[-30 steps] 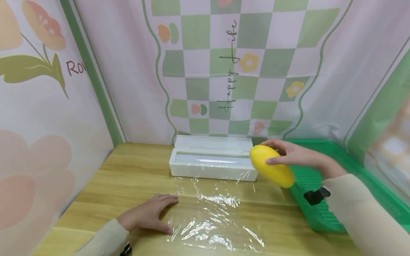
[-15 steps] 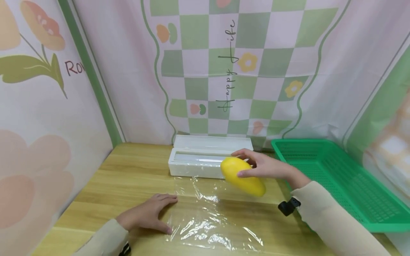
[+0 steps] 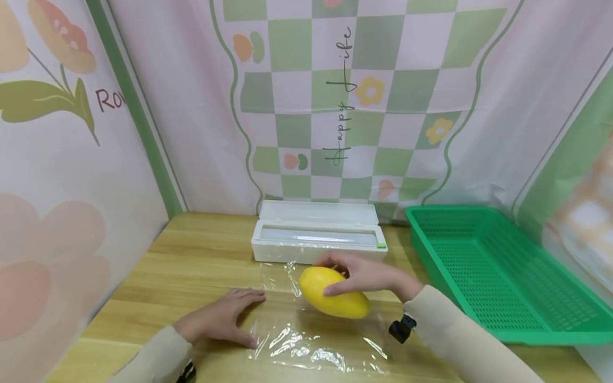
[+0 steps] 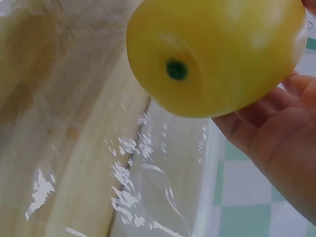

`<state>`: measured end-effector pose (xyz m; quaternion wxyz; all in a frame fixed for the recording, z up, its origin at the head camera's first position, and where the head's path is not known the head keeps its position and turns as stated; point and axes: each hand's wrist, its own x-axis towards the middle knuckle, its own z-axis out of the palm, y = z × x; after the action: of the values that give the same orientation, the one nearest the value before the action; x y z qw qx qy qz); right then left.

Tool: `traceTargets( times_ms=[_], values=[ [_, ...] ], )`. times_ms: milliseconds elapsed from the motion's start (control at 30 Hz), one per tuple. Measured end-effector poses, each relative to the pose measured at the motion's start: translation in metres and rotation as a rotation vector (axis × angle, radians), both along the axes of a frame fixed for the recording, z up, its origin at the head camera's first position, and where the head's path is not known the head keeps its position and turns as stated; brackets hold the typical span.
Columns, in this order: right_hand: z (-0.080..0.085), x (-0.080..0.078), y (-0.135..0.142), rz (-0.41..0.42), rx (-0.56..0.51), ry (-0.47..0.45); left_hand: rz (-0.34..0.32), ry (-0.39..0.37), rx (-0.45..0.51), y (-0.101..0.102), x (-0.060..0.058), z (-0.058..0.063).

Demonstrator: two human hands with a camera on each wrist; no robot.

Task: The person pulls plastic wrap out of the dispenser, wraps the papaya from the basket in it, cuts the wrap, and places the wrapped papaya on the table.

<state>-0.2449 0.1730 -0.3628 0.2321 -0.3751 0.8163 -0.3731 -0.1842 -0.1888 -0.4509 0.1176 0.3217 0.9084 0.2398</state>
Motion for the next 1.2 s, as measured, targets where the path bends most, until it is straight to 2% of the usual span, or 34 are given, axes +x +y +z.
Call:
traceTargets(
  times_ms=[433, 800, 933, 1200],
  values=[
    [-0.031, 0.001, -0.024, 0.039, 0.049, -0.001, 0.011, -0.018, -0.003, 0.000, 0.001, 0.002],
    [-0.044, -0.003, -0.032, 0.048, 0.090, 0.031, 0.010, -0.024, 0.005, 0.001, 0.000, 0.002],
    [-0.048, -0.005, -0.032, 0.044, 0.111, 0.015, 0.004, -0.010, 0.003, 0.001, 0.000, 0.000],
    [-0.045, -0.004, -0.026, 0.036, 0.054, -0.087, 0.012, -0.018, 0.009, 0.000, 0.000, -0.001]
  ],
)
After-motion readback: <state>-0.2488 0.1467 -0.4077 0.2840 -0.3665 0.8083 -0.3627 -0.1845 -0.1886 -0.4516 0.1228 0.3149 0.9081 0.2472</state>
